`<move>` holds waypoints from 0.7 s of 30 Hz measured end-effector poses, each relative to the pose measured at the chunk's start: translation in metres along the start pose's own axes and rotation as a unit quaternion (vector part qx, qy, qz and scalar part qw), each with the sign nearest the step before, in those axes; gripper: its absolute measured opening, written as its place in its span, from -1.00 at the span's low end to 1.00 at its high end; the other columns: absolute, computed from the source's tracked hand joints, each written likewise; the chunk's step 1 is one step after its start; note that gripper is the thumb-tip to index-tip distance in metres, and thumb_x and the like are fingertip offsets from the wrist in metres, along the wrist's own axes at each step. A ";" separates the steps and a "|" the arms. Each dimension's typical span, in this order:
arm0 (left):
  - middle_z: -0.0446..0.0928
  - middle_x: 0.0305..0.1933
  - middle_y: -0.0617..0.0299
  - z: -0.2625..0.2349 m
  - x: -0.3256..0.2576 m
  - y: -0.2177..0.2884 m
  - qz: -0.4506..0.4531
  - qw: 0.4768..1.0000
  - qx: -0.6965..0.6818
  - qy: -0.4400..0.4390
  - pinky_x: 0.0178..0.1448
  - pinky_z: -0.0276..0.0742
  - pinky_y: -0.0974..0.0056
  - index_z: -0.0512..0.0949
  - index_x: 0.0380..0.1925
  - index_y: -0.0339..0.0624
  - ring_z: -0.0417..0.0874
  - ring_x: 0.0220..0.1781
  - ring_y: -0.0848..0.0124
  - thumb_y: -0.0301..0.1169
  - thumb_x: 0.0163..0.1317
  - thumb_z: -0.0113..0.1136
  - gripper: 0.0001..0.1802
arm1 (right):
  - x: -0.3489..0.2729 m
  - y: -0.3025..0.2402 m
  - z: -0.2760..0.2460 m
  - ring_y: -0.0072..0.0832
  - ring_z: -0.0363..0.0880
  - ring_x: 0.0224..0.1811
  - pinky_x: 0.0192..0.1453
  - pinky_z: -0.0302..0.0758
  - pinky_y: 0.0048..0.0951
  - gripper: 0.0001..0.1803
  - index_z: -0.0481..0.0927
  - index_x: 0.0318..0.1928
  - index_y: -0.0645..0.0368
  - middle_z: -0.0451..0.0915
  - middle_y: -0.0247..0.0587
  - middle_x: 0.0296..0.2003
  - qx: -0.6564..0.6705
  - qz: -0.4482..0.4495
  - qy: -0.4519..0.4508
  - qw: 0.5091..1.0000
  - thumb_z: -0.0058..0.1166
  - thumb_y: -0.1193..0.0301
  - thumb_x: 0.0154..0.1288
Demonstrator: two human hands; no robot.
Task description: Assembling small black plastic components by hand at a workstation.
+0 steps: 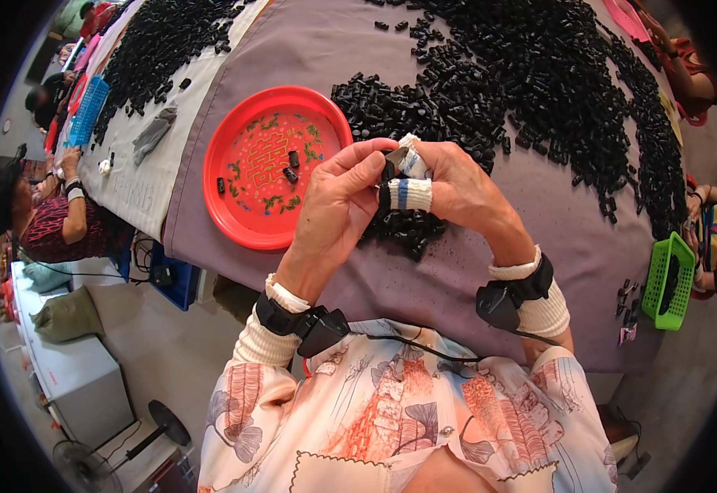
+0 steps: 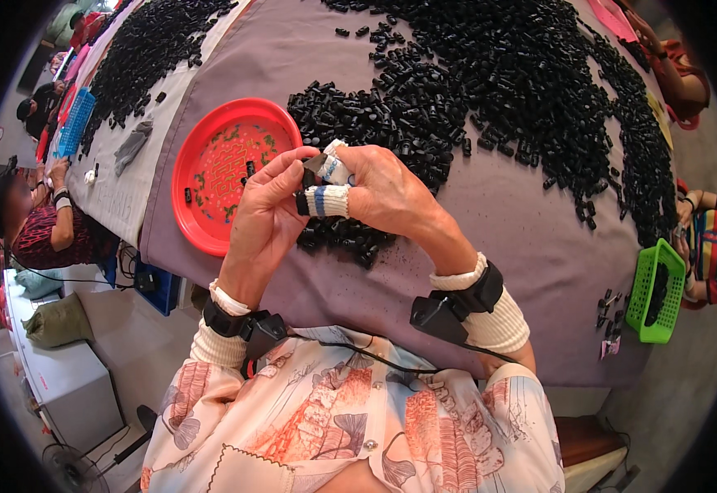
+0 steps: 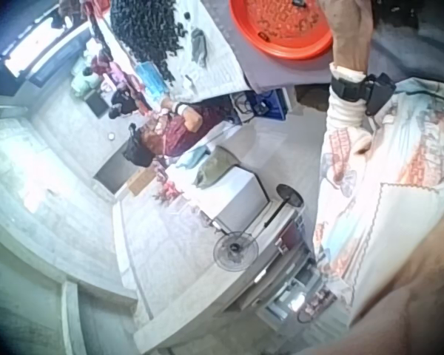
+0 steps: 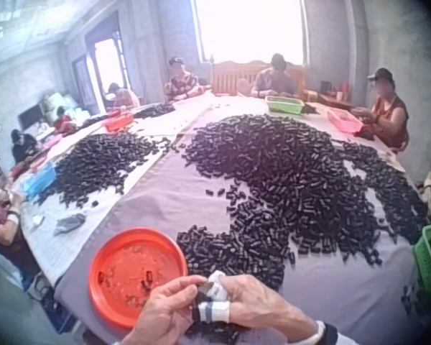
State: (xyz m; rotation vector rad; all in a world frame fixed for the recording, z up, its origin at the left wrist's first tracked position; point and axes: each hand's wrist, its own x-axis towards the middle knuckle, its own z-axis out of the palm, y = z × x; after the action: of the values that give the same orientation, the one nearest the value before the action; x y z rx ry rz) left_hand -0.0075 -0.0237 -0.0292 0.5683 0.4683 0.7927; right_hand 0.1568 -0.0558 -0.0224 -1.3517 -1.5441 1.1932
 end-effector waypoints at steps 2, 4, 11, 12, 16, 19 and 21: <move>0.54 -0.19 0.19 -0.001 0.001 0.000 -0.003 1.000 0.000 -0.003 -0.02 0.47 0.39 0.48 -0.10 -0.36 0.54 -0.16 0.50 -0.47 0.27 0.02 -0.76 | 0.000 0.000 0.000 -0.46 0.31 -0.60 -0.47 0.30 -0.40 -0.58 0.45 -0.47 0.29 0.37 -0.24 -0.66 -0.002 -0.001 -0.001 1.000 0.25 0.16 -0.05; 0.54 -0.19 0.19 -0.002 0.000 0.000 -0.005 1.000 -0.001 -0.007 -0.02 0.47 0.39 0.48 -0.10 -0.36 0.54 -0.16 0.50 -0.46 0.27 0.02 -0.76 | 0.000 -0.002 0.000 -0.46 0.31 -0.60 -0.46 0.30 -0.40 -0.59 0.45 -0.46 0.29 0.37 -0.24 -0.65 -0.003 -0.003 -0.002 1.000 0.25 0.17 -0.04; 0.54 -0.19 0.20 -0.002 -0.001 -0.001 -0.008 1.000 -0.008 0.006 -0.03 0.48 0.38 0.48 -0.11 -0.35 0.55 -0.17 0.51 -0.46 0.27 0.02 -0.76 | -0.001 -0.003 -0.001 -0.40 0.31 -0.60 -0.45 0.32 -0.39 -0.60 0.44 -0.46 0.29 0.39 -0.20 -0.63 -0.031 -0.018 -0.010 0.999 0.24 0.19 -0.04; 0.54 -0.19 0.20 -0.002 -0.001 -0.001 -0.005 1.000 -0.007 0.008 -0.03 0.48 0.39 0.48 -0.11 -0.36 0.55 -0.17 0.51 -0.47 0.27 0.02 -0.76 | -0.001 -0.003 -0.001 -0.39 0.32 -0.60 -0.45 0.32 -0.39 -0.60 0.44 -0.46 0.29 0.39 -0.19 -0.63 -0.026 -0.015 -0.009 1.000 0.24 0.19 -0.04; 0.54 -0.19 0.19 -0.003 0.000 -0.001 -0.007 1.000 -0.003 0.003 -0.02 0.47 0.38 0.48 -0.12 -0.36 0.54 -0.16 0.50 -0.47 0.27 0.02 -0.77 | -0.001 0.001 0.000 -0.38 0.32 -0.62 -0.45 0.32 -0.38 -0.61 0.45 -0.47 0.29 0.39 -0.18 -0.65 -0.031 -0.013 -0.012 0.999 0.23 0.19 -0.04; 0.54 -0.18 0.19 -0.004 -0.001 -0.002 -0.007 1.000 0.001 0.004 -0.01 0.47 0.38 0.49 -0.13 -0.36 0.54 -0.15 0.50 -0.48 0.26 0.03 -0.77 | -0.001 0.003 0.000 -0.37 0.32 -0.63 -0.46 0.32 -0.37 -0.61 0.45 -0.48 0.29 0.40 -0.16 -0.66 -0.021 -0.021 -0.015 0.999 0.22 0.18 -0.03; 0.54 -0.19 0.19 -0.003 -0.001 -0.003 -0.006 1.000 -0.005 0.006 -0.01 0.47 0.38 0.49 -0.13 -0.36 0.54 -0.15 0.49 -0.48 0.26 0.03 -0.78 | -0.001 0.003 0.000 -0.44 0.32 -0.62 -0.48 0.30 -0.40 -0.60 0.46 -0.48 0.29 0.39 -0.22 -0.67 -0.011 -0.026 -0.015 0.999 0.23 0.17 -0.04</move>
State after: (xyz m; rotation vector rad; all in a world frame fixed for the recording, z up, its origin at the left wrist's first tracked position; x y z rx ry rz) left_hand -0.0085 -0.0245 -0.0333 0.5512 0.4774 0.7866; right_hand 0.1580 -0.0570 -0.0257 -1.3060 -1.6090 1.1730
